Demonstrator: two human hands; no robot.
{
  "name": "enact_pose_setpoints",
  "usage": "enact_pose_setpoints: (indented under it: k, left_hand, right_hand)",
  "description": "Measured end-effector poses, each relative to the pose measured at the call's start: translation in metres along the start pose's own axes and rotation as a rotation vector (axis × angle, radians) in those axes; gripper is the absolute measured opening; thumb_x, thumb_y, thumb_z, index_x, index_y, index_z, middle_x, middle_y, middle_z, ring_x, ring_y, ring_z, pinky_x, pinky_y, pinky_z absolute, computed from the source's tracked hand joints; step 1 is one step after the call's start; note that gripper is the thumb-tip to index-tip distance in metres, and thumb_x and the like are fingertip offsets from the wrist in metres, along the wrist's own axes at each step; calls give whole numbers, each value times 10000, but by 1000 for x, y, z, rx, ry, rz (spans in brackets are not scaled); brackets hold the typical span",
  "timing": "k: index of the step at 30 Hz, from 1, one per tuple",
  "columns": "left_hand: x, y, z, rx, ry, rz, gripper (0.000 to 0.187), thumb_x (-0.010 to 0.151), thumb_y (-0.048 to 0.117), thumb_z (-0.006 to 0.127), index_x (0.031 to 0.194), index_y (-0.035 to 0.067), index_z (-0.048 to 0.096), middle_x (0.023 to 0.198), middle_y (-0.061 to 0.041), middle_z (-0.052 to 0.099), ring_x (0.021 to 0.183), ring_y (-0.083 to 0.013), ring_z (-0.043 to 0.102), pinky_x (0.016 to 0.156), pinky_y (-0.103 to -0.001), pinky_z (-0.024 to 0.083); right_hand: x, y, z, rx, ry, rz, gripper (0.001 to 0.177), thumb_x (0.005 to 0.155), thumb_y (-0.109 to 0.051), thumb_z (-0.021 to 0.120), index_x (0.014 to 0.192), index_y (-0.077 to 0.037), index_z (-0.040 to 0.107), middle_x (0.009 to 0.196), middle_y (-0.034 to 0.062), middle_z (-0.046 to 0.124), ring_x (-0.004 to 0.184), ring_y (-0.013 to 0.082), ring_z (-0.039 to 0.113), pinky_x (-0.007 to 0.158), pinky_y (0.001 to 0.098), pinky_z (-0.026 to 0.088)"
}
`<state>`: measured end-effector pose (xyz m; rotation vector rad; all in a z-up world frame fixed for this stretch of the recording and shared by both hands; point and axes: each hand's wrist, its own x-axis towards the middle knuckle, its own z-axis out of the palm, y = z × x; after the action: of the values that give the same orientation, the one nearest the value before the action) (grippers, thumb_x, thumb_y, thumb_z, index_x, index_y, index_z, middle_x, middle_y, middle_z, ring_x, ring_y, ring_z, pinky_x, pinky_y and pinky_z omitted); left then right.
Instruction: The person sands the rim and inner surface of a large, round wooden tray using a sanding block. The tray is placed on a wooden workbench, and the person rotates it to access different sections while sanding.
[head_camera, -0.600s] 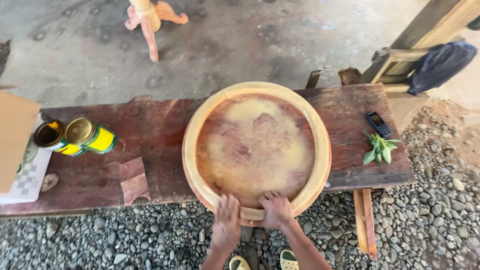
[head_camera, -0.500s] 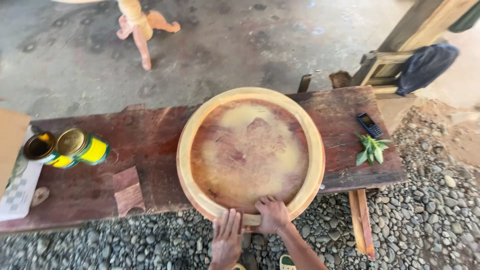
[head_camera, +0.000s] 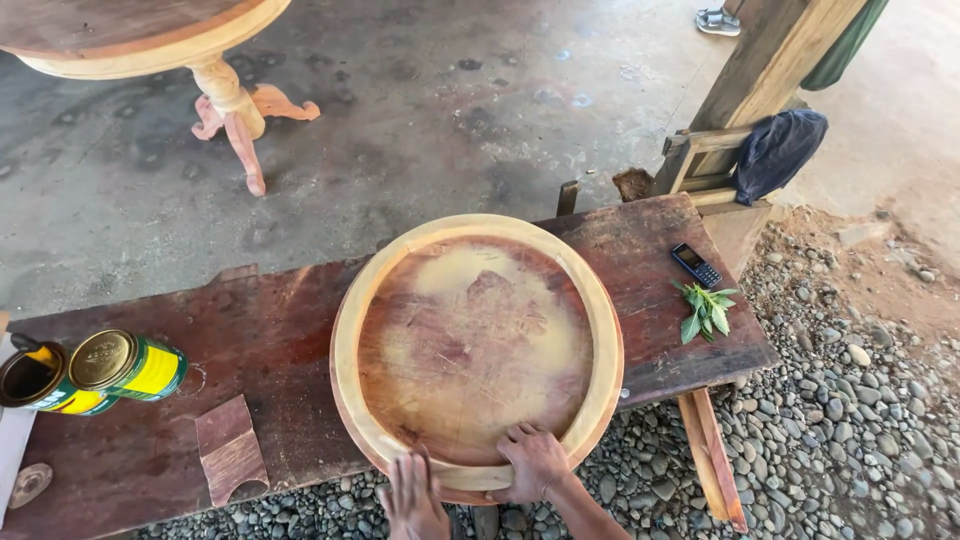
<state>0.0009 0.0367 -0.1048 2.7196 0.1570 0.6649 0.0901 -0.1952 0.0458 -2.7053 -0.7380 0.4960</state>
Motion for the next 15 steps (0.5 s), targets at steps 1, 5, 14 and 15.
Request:
enact_pose_setpoints:
  k: [1, 5, 14, 15]
  left_hand:
    - [26, -9, -7, 0, -4, -5, 448, 1049, 322, 425, 1380, 48, 552, 1471, -199, 532, 1425, -421, 465, 1169, -668, 330]
    - [104, -39, -26, 37, -18, -196, 472, 1038, 297, 420, 1414, 44, 551, 1551, -215, 453, 1446, -459, 399, 1117, -712, 304]
    - [12, 4, 2, -29, 201, -74, 465, 1036, 324, 445, 1418, 70, 525, 1531, -173, 471, 1429, -437, 454, 1094, -643, 429]
    - [9, 7, 12, 15, 336, -34, 457, 1023, 352, 456, 1412, 125, 531, 1520, -96, 489, 1432, -376, 479, 1118, -646, 431]
  right_hand:
    - [0, 0, 0, 0, -6, 0, 750, 603, -663, 847, 1021, -64, 675, 1131, 137, 620, 1186, 336, 569, 1039, 458, 445]
    - [-1, 1, 2, -13, 22, -18, 769, 589, -675, 851, 1014, -59, 677, 1111, 137, 619, 1169, 341, 567, 1021, 473, 446]
    - [-1, 1, 7, 40, 85, -38, 715, 577, -634, 865, 961, -59, 681, 1075, 125, 628, 1126, 331, 588, 998, 463, 462]
    - [-1, 5, 7, 48, 124, -53, 708, 565, -617, 871, 957, -59, 683, 1072, 122, 634, 1117, 332, 592, 991, 463, 461]
